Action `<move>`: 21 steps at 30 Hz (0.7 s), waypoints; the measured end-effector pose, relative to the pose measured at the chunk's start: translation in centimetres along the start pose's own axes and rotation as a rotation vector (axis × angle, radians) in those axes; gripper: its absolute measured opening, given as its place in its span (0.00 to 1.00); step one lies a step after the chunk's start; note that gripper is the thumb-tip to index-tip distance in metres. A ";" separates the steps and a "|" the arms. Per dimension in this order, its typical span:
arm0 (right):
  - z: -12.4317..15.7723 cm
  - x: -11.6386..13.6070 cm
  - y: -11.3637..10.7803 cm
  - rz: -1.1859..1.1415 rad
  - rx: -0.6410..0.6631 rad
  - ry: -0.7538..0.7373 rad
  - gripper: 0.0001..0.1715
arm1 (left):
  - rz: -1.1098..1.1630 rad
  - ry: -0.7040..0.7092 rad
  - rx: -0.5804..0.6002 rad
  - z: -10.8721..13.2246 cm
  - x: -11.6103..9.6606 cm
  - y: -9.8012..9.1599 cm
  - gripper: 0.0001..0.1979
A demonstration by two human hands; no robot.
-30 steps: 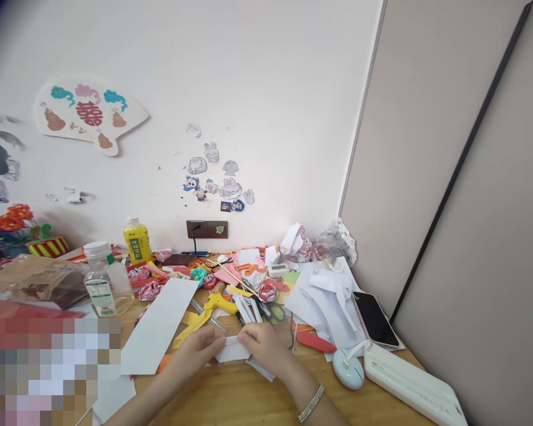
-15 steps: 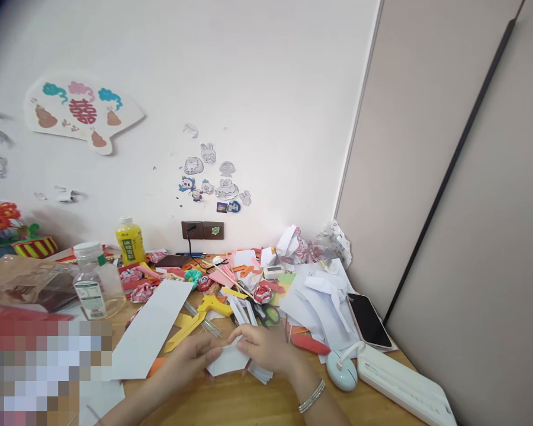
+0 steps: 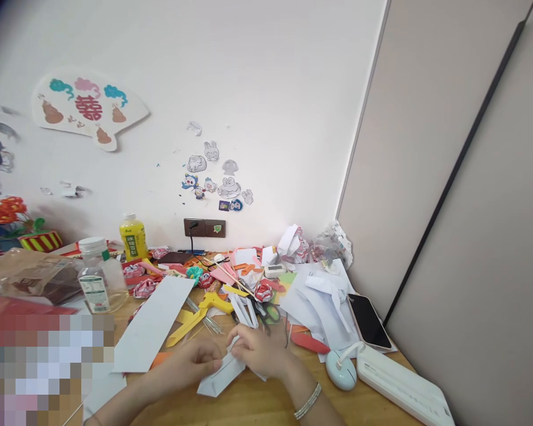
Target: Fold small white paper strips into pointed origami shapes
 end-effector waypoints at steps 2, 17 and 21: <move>0.0 0.1 -0.3 0.099 -0.026 0.023 0.10 | -0.114 -0.006 -0.043 0.0 -0.2 -0.4 0.13; -1.0 0.1 0.0 0.318 -0.128 0.036 0.11 | -0.237 -0.016 -0.134 -1.0 1.1 -0.7 0.13; -1.2 0.0 -0.1 0.288 -0.141 0.043 0.10 | -0.250 -0.040 -0.148 -0.9 1.4 -1.0 0.13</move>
Point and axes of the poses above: each hand's wrist, its own z-axis away from the middle knuckle, its own y-axis out of the palm, x = y × z, the point moved 10 cm from there along -z, towards the middle knuckle, and after that the axes turned 13 degrees about x, right-handed, at the moved point
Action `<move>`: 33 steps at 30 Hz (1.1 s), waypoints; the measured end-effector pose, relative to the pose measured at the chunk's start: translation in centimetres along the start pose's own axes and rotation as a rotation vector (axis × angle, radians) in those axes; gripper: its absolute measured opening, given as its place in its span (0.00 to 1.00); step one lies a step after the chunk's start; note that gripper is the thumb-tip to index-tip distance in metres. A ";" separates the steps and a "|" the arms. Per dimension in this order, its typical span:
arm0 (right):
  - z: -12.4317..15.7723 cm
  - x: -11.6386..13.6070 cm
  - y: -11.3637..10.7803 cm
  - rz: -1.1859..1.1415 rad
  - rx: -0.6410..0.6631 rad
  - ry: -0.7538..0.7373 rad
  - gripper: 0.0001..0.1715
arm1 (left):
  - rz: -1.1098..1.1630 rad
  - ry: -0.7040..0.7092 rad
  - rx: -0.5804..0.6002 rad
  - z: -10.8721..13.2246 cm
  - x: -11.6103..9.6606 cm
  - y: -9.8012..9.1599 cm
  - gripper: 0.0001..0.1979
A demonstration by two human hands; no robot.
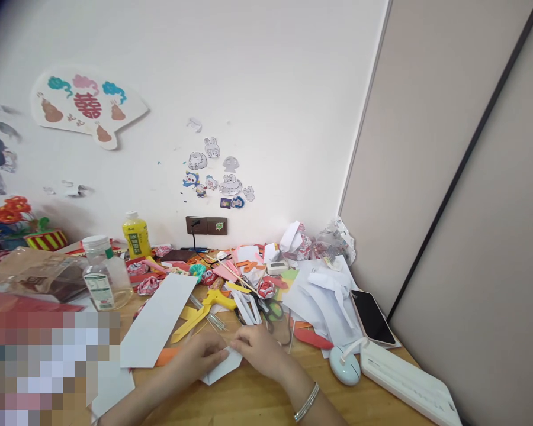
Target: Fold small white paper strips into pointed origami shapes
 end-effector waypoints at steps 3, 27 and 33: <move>0.1 0.2 -0.2 -0.031 -0.028 -0.014 0.09 | 0.036 0.007 -0.005 0.1 -0.1 -0.2 0.13; 0.5 1.2 -0.5 0.059 -0.114 -0.073 0.09 | 0.002 0.055 -0.071 0.0 -0.5 -0.9 0.15; 0.4 1.6 -0.5 0.115 -0.112 -0.116 0.11 | 0.010 0.075 -0.049 0.3 -0.9 -0.6 0.17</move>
Point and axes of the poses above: each hand's wrist, its own z-axis away from the middle knuckle, its own y-axis out of the palm, x = y × z, the point moved 10 cm from there along -z, towards the middle knuckle, and after that the axes turned 13 degrees about x, right-handed, at the moved point
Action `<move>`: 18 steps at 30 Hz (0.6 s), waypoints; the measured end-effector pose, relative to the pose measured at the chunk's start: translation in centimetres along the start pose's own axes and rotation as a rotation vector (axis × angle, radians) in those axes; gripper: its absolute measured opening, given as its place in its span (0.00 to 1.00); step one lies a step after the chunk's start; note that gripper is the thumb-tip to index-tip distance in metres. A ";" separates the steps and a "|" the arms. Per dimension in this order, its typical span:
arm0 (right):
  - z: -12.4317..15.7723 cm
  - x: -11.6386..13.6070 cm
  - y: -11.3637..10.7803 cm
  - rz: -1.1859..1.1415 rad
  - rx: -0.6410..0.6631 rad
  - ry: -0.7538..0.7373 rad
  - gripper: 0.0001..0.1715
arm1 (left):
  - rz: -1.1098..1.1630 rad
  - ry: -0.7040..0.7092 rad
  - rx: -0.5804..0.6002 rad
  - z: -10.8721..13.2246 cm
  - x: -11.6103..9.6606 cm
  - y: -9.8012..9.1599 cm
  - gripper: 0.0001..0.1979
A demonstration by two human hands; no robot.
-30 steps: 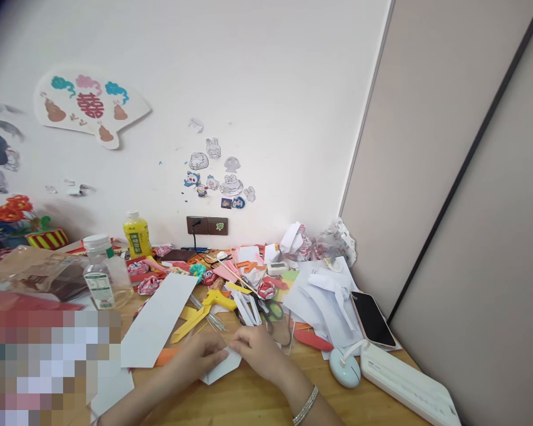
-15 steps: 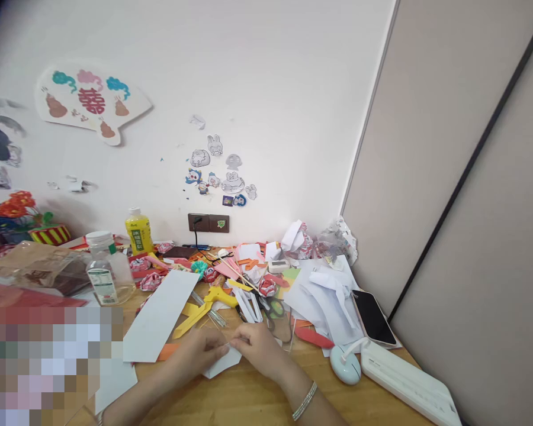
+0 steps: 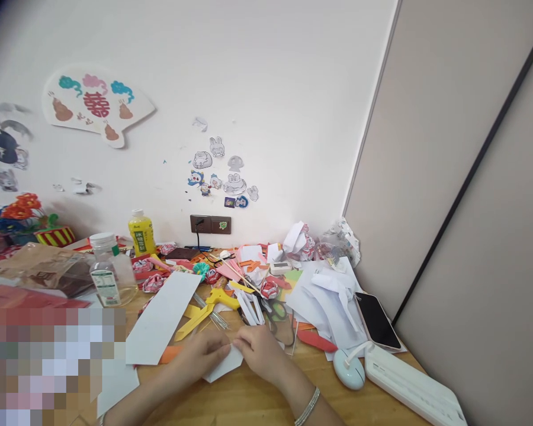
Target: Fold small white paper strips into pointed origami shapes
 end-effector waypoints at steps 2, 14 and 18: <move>0.0 0.0 0.1 -0.022 0.007 0.004 0.11 | 0.038 0.041 0.013 0.1 -0.5 0.1 0.18; 0.3 -0.9 -2.0 -0.207 -0.187 0.061 0.08 | 0.119 -0.005 -0.064 0.3 -0.7 -0.5 0.10; 0.7 -1.8 -2.5 -0.405 -0.256 0.066 0.12 | 0.432 -0.068 -0.192 0.3 1.4 -1.5 0.12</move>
Point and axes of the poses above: each hand's wrist, its own z-axis away from the middle knuckle, its own y-axis out of the palm, x = y × z, the point moved 10 cm from there along -z, towards the middle knuckle, and after that the axes turned 13 degrees about x, right-handed, at the moved point
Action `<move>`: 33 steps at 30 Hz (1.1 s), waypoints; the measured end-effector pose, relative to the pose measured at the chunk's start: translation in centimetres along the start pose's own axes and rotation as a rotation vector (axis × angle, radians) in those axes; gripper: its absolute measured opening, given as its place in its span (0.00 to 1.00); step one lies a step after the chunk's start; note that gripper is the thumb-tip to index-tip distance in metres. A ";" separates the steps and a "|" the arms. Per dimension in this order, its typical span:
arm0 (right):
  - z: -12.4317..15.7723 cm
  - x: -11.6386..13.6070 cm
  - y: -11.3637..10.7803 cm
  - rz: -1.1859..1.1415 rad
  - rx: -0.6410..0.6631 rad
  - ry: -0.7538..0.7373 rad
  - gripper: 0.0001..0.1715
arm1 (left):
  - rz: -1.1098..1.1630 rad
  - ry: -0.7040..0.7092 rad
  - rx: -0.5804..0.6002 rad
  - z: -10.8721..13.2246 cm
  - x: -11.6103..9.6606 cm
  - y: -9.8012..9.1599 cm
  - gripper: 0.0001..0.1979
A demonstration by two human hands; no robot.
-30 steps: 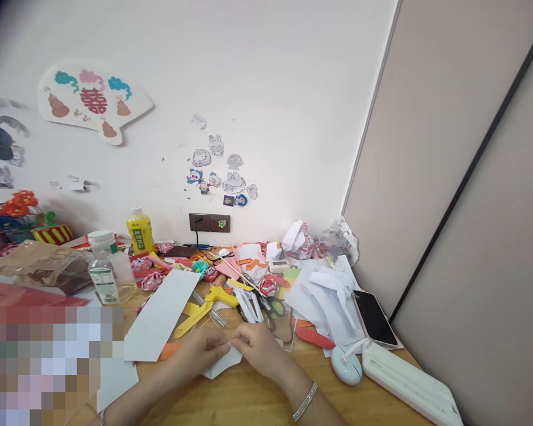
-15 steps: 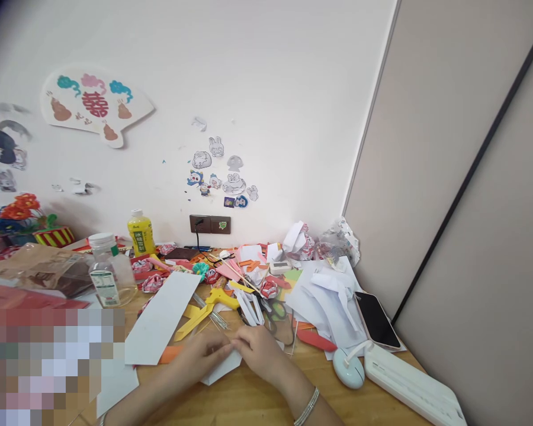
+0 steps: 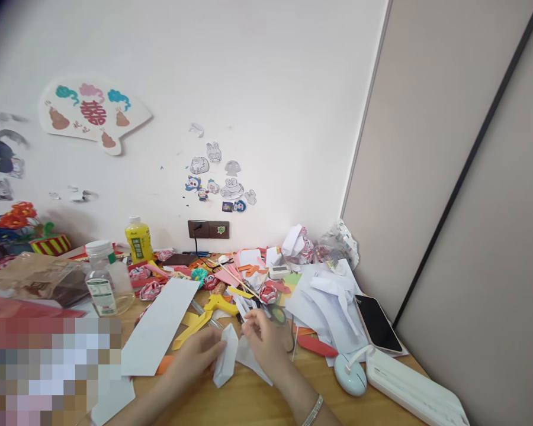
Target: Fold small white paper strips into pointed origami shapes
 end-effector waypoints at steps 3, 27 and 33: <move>-0.2 -1.1 1.5 -0.096 0.135 0.029 0.17 | 0.317 -0.047 -0.017 -0.6 1.6 -0.6 0.18; -0.5 -2.3 1.4 -0.475 0.105 0.101 0.22 | 0.539 0.032 0.096 -0.5 1.0 0.0 0.23; -0.3 -2.3 1.5 -0.595 0.093 0.095 0.23 | 0.657 0.075 0.137 -0.5 0.8 0.2 0.20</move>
Point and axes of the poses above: each hand's wrist, its own z-axis away from the middle knuckle, its own y-axis out of the palm, x = y × z, the point moved 10 cm from there along -z, towards the middle knuckle, and after that the axes turned 13 degrees about x, right-handed, at the moved point
